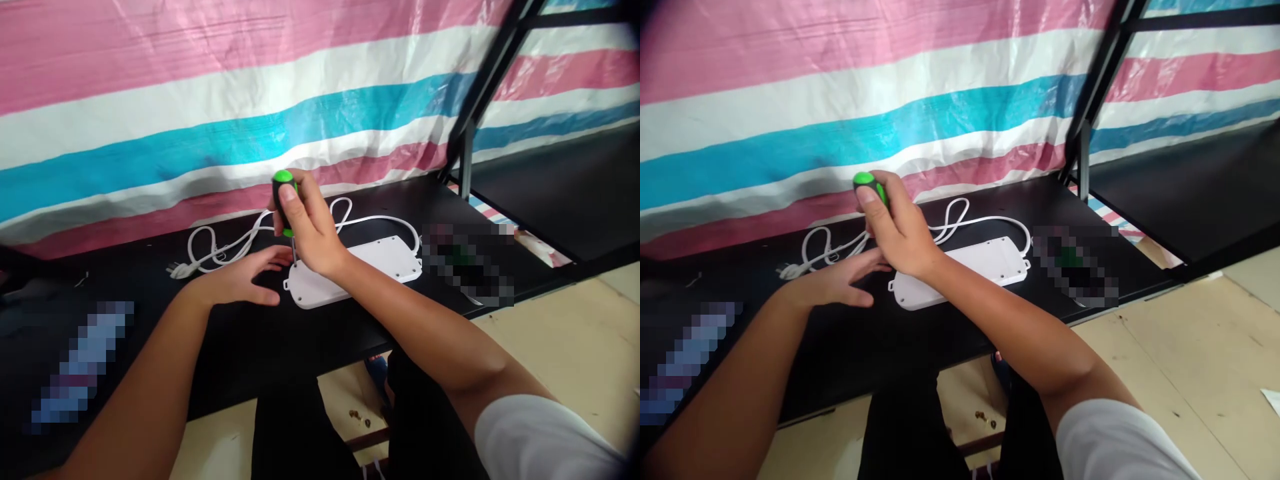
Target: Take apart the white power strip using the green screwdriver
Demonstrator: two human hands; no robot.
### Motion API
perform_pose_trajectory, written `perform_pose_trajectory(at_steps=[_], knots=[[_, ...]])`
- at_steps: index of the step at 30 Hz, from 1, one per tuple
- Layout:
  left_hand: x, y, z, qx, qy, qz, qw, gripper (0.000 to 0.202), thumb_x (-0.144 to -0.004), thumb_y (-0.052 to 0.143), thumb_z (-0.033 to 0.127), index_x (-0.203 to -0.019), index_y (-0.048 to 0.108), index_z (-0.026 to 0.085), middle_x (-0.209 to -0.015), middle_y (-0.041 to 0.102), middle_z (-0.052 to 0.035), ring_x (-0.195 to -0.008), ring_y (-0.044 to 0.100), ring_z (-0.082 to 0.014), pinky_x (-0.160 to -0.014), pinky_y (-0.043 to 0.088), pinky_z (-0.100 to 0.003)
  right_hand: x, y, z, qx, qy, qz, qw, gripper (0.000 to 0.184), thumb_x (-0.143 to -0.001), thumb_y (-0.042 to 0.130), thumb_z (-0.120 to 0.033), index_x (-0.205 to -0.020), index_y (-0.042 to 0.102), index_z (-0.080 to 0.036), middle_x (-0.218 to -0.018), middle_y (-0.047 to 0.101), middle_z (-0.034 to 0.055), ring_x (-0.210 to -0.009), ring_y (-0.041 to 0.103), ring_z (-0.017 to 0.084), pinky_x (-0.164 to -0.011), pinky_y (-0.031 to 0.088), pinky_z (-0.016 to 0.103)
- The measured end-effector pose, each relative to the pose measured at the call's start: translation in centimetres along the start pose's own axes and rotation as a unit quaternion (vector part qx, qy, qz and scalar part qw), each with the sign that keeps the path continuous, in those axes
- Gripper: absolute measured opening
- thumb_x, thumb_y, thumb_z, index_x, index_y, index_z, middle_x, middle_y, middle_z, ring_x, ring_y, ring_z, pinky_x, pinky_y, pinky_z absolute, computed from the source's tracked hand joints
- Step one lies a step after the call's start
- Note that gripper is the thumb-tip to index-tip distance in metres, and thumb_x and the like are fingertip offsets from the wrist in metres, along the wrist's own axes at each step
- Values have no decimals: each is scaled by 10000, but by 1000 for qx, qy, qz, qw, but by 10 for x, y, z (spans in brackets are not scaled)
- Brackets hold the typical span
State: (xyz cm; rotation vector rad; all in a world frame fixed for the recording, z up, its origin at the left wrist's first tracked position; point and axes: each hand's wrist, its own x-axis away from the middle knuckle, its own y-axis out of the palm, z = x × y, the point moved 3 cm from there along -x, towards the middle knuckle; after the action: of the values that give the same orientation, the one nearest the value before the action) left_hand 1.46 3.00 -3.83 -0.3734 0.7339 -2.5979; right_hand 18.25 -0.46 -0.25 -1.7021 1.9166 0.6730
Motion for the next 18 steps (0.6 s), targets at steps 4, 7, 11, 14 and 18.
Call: perform_pose_trajectory(at_steps=[4, 7, 11, 14, 18], knots=[[-6, 16, 10, -151, -32, 52, 987, 1218, -524, 995, 681, -1542, 495, 237, -1522, 572, -174, -1495, 490, -476, -1273, 399, -656, 1, -1, -5, -41, -10, 1, 999, 442, -1082, 437, -711, -1249, 477, -303, -930, 622, -1, -695, 621, 163, -683, 577, 372], [-15, 30, 8, -169, -3, 63, 984, 1149, -535, 988, 679, -1487, 538, 221, -1501, 569, -180, -1498, 463, -493, -1287, 361, -677, 2, -1, -7, -31, -5, 11, 999, 420, -1085, 433, -706, -1233, 500, -319, -944, 627, 7, -743, 664, 183, -684, 604, 386], [-19, 35, -4, -151, 0, 69, 986, 1159, -537, 976, 717, -1497, 511, 263, -1492, 564, -153, -1441, 499, -474, -1251, 403, -676, 2, 0, -10, -48, -6, 10, 999, 428, -1068, 445, -727, -1216, 513, -331, -946, 622, 20, -786, 676, 208, -690, 613, 406], [-19, 34, -6, -142, -2, 85, 986, 1128, -528, 976, 723, -1449, 532, 246, -1430, 587, -148, -1366, 549, -454, -1208, 459, -644, 2, 1, -12, -76, -9, -9, 997, 423, -1069, 446, -716, -1197, 532, -322, -930, 603, 23, -724, 628, 197, -681, 595, 408], [-22, 35, -3, -123, 17, 96, 988, 1082, -538, 981, 690, -1417, 550, 230, -1440, 585, -148, -1361, 561, -431, -1204, 469, -604, 3, 6, -14, -84, -9, -18, 996, 387, -1067, 481, -693, -1188, 508, -327, -909, 573, 6, -674, 587, 180, -653, 563, 390]])
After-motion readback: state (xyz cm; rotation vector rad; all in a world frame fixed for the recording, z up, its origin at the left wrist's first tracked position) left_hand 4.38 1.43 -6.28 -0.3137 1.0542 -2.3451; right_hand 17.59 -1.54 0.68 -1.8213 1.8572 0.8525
